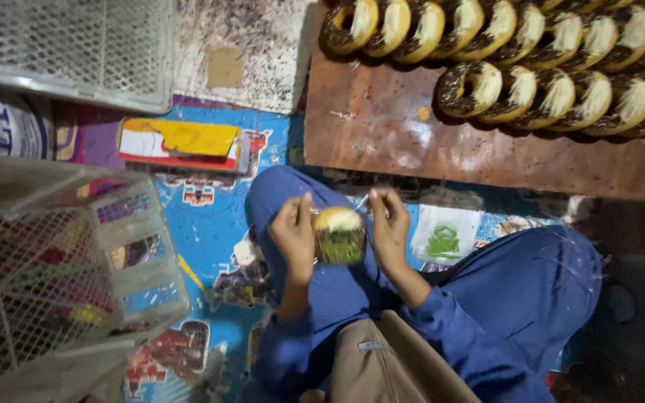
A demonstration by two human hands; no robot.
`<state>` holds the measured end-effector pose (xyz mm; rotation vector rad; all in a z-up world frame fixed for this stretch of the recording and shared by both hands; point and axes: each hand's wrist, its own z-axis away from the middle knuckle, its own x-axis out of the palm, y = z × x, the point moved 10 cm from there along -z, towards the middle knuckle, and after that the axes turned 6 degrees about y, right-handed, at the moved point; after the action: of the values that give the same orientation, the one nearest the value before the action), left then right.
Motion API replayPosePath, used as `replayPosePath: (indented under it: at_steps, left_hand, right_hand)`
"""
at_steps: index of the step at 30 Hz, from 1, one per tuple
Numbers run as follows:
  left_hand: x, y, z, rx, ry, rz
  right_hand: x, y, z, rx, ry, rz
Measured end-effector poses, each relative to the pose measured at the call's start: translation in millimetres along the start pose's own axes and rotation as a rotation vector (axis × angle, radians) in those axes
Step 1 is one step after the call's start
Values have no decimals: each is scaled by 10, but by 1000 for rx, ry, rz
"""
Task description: The person sits on the floor and individually places ring-shaped pastries into clear plastic bags, then places the sealed bags into a white plastic crate. The person handles the pastries by hand and arranges them in rows within the crate.
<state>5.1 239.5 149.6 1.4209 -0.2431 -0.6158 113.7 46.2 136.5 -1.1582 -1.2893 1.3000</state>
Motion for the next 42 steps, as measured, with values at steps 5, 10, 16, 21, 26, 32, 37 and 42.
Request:
replayPosePath:
  at_steps: [5, 10, 16, 21, 26, 32, 37, 42]
  left_hand:
    - [-381, 793, 230, 646, 233, -115]
    - [-624, 211, 336, 376, 153, -327]
    - [-276, -696, 136, 86, -73, -173]
    - [1230, -1037, -92, 311, -262, -260]
    - [1995, -1218, -19, 536, -232, -865]
    - [2002, -725, 558, 649, -305, -553]
    - [1996, -764, 1009, 584, -358, -263]
    - [2391, -1186, 1050, 186, -590, -260]
  right_hand:
    - [71, 319, 0, 137, 59, -44]
    - [163, 1078, 692, 378, -119, -112]
    - [-729, 1933, 318, 294, -393, 543]
    - [-1608, 2008, -644, -388, -436, 1136]
    - [-1728, 2089, -570, -541, -517, 1108]
    - [-1681, 2278, -692, -329, -570, 1191]
    - [-1550, 2245, -702, -483, -705, 1278]
    - [-1519, 1710, -254, -566, -720, 1215]
